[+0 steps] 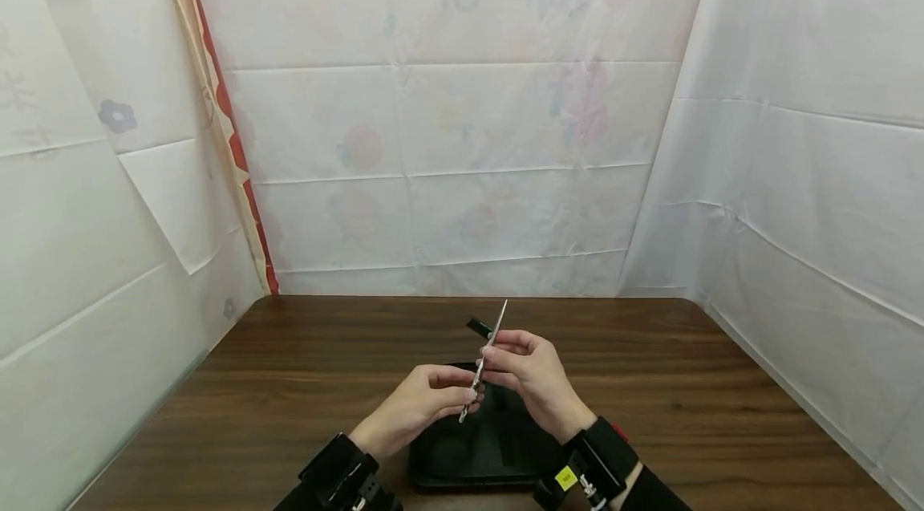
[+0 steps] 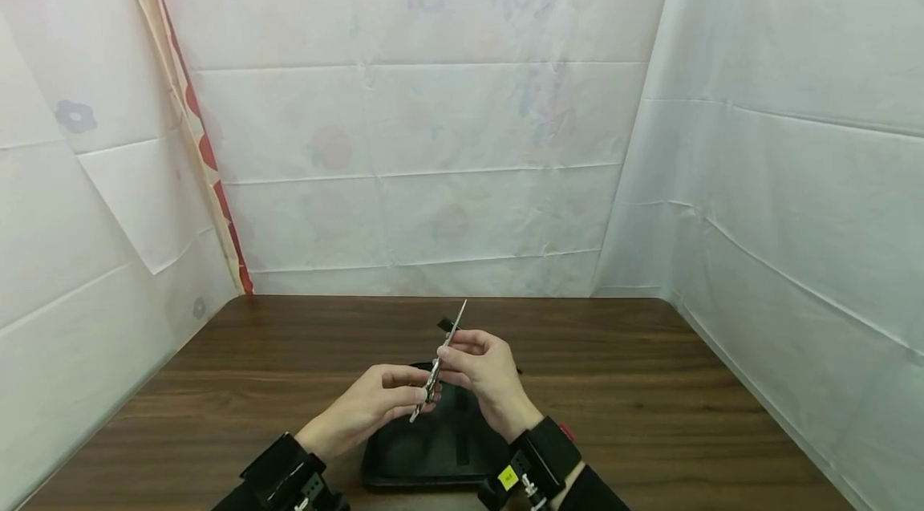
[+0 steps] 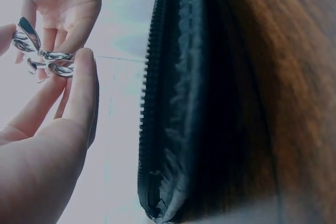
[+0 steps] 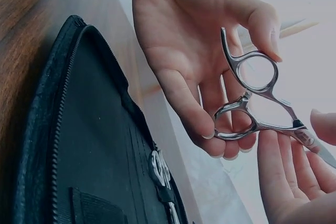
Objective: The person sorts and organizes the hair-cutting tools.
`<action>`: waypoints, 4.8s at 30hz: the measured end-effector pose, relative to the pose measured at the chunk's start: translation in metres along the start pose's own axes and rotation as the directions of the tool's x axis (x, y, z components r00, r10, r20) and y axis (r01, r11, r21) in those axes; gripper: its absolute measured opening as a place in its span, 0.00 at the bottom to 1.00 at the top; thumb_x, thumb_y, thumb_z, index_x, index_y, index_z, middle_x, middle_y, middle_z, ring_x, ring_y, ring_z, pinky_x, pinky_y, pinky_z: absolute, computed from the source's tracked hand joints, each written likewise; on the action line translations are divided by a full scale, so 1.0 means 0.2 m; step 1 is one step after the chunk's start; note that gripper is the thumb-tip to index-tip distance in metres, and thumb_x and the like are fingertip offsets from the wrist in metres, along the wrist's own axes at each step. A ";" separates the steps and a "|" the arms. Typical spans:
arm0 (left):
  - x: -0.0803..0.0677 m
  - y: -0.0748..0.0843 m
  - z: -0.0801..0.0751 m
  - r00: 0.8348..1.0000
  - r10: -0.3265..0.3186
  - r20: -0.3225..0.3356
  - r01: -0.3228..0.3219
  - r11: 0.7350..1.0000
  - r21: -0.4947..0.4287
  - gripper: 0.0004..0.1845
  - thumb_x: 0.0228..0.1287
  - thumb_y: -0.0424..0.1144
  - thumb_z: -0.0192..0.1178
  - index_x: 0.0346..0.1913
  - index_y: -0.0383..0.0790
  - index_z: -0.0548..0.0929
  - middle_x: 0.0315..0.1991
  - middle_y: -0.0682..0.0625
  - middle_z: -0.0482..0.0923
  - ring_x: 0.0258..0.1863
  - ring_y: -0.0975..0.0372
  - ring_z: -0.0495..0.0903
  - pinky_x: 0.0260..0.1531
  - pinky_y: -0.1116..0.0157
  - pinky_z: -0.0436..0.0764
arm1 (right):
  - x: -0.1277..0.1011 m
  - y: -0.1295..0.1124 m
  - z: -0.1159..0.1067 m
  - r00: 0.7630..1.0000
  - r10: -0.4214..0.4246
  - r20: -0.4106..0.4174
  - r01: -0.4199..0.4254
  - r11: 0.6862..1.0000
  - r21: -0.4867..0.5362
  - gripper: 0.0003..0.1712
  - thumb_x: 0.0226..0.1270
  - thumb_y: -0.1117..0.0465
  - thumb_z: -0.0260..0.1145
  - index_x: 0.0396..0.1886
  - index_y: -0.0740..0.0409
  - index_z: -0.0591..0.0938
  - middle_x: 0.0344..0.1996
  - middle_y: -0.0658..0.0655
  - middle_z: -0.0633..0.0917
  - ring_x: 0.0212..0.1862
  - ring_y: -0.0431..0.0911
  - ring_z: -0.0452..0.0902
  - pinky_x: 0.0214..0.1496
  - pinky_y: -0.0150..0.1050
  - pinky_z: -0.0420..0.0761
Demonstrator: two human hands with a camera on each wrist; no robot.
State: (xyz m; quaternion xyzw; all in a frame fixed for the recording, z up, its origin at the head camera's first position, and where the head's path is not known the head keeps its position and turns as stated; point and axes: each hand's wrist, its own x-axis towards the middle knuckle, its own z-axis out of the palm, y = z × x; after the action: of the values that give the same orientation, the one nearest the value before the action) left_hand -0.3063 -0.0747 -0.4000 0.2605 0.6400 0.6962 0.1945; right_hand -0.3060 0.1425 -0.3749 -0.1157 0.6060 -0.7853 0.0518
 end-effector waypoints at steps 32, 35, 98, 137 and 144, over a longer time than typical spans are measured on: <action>0.00 0.03 0.04 0.999 0.028 -0.035 -0.023 0.991 0.129 0.25 0.71 0.38 0.64 0.64 0.26 0.77 0.58 0.36 0.80 0.52 0.56 0.82 0.54 0.64 0.80 | -0.02 -0.05 0.00 0.999 -0.049 -0.005 0.049 0.999 -0.016 0.16 0.65 0.71 0.71 0.51 0.70 0.80 0.36 0.58 0.86 0.42 0.49 0.86 0.52 0.47 0.85; 0.00 0.04 0.03 0.999 0.040 -0.022 -0.037 0.988 0.151 0.25 0.71 0.37 0.65 0.65 0.28 0.77 0.60 0.36 0.79 0.56 0.54 0.80 0.56 0.64 0.79 | -0.02 -0.07 0.00 0.998 -0.068 0.006 0.068 0.997 -0.030 0.18 0.65 0.71 0.71 0.53 0.72 0.79 0.37 0.58 0.86 0.42 0.48 0.87 0.53 0.47 0.84; -0.08 0.02 -0.06 0.987 -0.132 -0.088 0.143 0.497 0.856 0.42 0.55 0.50 0.76 0.70 0.34 0.73 0.68 0.41 0.68 0.69 0.46 0.65 0.61 0.44 0.72 | -0.02 -0.19 -0.18 0.964 -0.267 0.005 0.198 0.699 -0.687 0.16 0.66 0.67 0.72 0.53 0.63 0.85 0.39 0.56 0.87 0.40 0.47 0.82 0.39 0.37 0.81; -0.10 0.03 -0.04 0.975 -0.208 -0.074 0.167 0.479 0.862 0.54 0.47 0.52 0.82 0.74 0.34 0.68 0.73 0.39 0.62 0.72 0.45 0.62 0.64 0.43 0.70 | -0.01 -0.11 -0.23 0.953 -0.272 0.135 0.231 0.359 -0.904 0.13 0.64 0.75 0.70 0.46 0.60 0.87 0.35 0.51 0.82 0.37 0.41 0.77 0.38 0.38 0.79; -0.09 0.04 -0.04 0.976 -0.207 -0.069 0.163 0.478 0.863 0.53 0.47 0.52 0.82 0.74 0.34 0.68 0.74 0.38 0.61 0.72 0.44 0.62 0.63 0.42 0.71 | 0.01 -0.09 -0.26 0.958 -0.250 0.144 0.220 0.308 -0.926 0.13 0.63 0.76 0.69 0.44 0.60 0.89 0.35 0.50 0.82 0.36 0.40 0.76 0.38 0.38 0.79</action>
State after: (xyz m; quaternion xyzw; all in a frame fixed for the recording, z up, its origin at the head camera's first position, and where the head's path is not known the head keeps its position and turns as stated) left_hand -0.2956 -0.0928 -0.3949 0.2676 0.9214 0.2521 0.1263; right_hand -0.3189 0.1954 -0.3695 -0.2007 0.9216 -0.2985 -0.1459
